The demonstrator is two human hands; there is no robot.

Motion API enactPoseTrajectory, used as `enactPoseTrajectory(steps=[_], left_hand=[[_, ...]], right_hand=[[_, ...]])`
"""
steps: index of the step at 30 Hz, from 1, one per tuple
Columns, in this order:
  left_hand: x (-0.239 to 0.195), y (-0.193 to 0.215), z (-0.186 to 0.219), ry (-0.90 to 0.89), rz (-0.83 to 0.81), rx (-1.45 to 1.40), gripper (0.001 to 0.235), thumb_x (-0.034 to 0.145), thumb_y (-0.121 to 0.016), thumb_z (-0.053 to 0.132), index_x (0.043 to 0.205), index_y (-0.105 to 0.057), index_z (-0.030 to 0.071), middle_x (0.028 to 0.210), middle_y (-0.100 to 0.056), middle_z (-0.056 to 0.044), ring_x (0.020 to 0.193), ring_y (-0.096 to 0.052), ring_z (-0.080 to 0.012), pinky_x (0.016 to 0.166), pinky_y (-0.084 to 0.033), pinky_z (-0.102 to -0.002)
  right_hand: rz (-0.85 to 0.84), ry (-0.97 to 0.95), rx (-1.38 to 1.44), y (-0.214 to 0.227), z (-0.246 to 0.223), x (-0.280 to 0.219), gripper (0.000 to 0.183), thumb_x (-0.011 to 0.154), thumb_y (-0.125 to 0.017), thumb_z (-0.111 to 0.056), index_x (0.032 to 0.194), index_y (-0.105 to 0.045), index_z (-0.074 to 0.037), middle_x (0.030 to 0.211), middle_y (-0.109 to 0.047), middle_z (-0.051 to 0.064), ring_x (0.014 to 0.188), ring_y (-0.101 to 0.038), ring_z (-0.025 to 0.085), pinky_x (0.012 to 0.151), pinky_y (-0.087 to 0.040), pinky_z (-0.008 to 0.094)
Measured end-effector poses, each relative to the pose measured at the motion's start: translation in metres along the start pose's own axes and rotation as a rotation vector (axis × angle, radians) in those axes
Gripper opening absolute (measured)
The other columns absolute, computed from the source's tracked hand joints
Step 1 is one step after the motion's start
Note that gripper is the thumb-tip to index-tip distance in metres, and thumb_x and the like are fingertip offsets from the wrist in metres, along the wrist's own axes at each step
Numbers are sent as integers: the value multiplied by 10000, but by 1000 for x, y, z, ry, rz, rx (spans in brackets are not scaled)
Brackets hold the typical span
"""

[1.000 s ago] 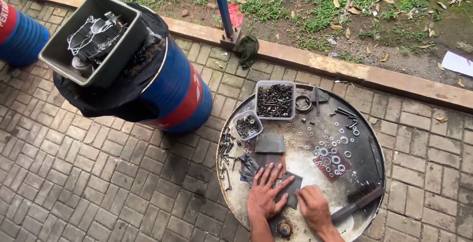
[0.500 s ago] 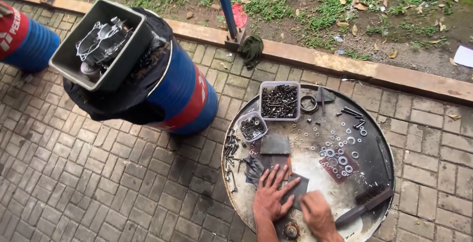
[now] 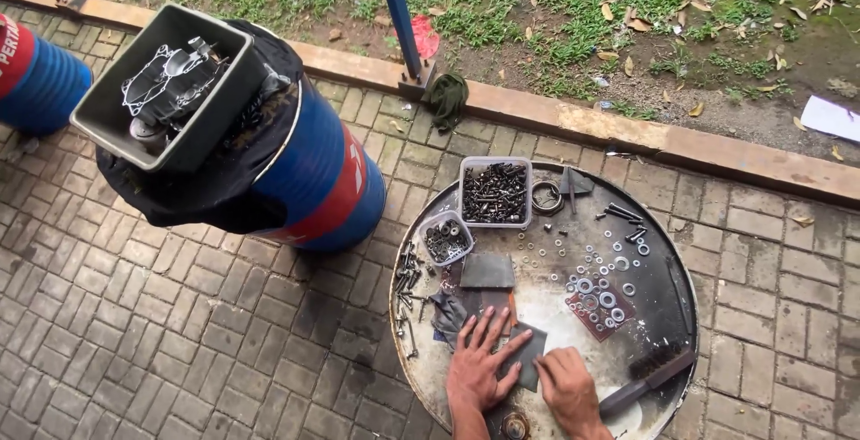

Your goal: The person sands a small metal piece on a round metal table using a sanding block. They hold the metal piece with one hand and rub the sanding block over it with the other, occasionally adjusting the piece's position. The table is cluttered with various nuts, bolts, and washers.

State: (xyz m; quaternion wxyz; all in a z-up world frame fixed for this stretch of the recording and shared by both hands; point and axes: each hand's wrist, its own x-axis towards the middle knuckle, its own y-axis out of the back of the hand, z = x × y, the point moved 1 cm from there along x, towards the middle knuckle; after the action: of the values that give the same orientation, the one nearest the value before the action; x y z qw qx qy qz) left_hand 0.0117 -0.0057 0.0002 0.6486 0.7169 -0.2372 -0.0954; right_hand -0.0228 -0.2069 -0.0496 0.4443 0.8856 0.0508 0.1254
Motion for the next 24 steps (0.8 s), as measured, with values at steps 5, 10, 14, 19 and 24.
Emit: enactPoseTrajectory(steps=[5, 10, 14, 19, 24], left_hand=[[1, 3, -4, -8, 1, -1, 727, 962, -273, 694, 1603, -66, 422, 1730, 87, -87, 1586, 31, -231, 1246, 24, -498], [0, 6, 2, 0, -8, 0, 726, 956, -275, 682, 1604, -58, 433, 1731, 75, -81, 1584, 16, -226, 1249, 10, -493], [3, 3, 0, -10, -54, -42, 720, 965, -257, 671, 1600, -30, 418, 1719, 136, -81, 1575, 66, -235, 1237, 55, -502], [1, 3, 2, 11, -55, -30, 731, 961, -283, 672, 1602, -30, 429, 1724, 119, -78, 1580, 54, -231, 1243, 43, -501], [-2, 3, 2, 1, -58, -52, 713, 972, -264, 660, 1603, -35, 418, 1722, 134, -77, 1577, 68, -229, 1238, 54, -505]], right_hand=[[-62, 144, 99, 4, -25, -3, 110, 879, -708, -104, 789, -643, -99, 746, -610, 21, 705, -530, 164, 619, -494, 298], [-33, -31, 34, 8, -8, -2, 94, 879, -723, -159, 929, -739, -81, 805, -697, 43, 749, -582, 158, 654, -526, 284], [-150, 136, 121, 16, -26, -1, 49, 865, -694, -49, 906, -687, -76, 832, -677, 42, 768, -589, 177, 675, -563, 304], [3, 16, 14, 10, -4, 5, 129, 839, -749, -109, 962, -745, -68, 867, -731, 75, 780, -626, 174, 657, -581, 276], [-159, 194, 86, 3, -18, -16, 72, 896, -695, -137, 850, -677, -84, 761, -655, 17, 715, -549, 157, 618, -527, 292]])
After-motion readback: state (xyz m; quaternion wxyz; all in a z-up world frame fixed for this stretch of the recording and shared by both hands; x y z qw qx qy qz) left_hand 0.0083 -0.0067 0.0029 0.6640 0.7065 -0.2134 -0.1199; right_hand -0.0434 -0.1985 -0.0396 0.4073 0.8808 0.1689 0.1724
